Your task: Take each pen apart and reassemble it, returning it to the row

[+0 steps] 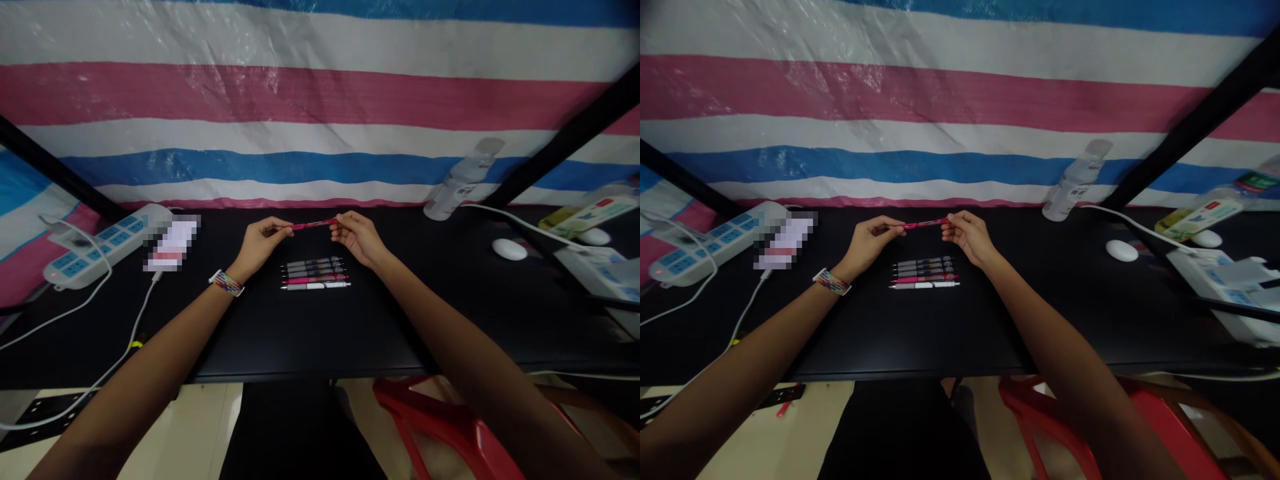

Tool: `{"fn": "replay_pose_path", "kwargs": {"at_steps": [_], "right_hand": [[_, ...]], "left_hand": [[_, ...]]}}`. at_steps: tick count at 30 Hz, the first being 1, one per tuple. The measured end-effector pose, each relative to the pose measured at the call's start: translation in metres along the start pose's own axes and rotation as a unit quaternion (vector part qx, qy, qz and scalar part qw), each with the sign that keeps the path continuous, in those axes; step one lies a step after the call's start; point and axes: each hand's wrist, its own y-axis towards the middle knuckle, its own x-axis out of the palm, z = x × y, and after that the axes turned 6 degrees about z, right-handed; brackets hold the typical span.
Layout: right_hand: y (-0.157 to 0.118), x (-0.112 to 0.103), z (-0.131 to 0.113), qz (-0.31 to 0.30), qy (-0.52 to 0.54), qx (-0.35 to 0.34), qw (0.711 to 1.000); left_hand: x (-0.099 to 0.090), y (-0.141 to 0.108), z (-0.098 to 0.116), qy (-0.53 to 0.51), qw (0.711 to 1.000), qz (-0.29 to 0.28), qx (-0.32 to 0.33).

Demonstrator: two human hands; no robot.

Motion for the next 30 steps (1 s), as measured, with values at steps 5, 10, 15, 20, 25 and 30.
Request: {"fn": "replay_pose_path", "kwargs": {"at_steps": [5,10,15,20,25,30], "right_hand": [[0.0010,-0.0004,0.0005,-0.003,0.009,-0.009,1.000],[-0.0001,0.0018,0.0005,0.012,0.003,-0.014,1.000],[0.0006,0.0023,0.0019,0.012,-0.003,-0.018,1.000],[0.0000,0.0029,0.0042,0.009,-0.009,-0.034,0.999],[-0.0035,0.0068,0.0043,-0.005,-0.015,-0.038,0.999],[-0.0031,0.0069,0.0043,0.002,-0.011,-0.032,0.999]], "left_hand": [[-0.0004,0.0004,0.0002,0.002,1.000,0.002,-0.005],[0.0005,-0.0006,0.0023,0.029,1.000,-0.004,-0.005],[0.0003,-0.0007,0.0041,0.062,0.998,-0.018,0.022],[0.0006,-0.0023,0.0065,0.093,0.994,-0.022,0.054],[-0.0009,-0.0026,0.0050,0.151,0.985,-0.010,0.079],[-0.0004,-0.0007,0.0016,0.068,0.996,-0.012,0.050]]}}
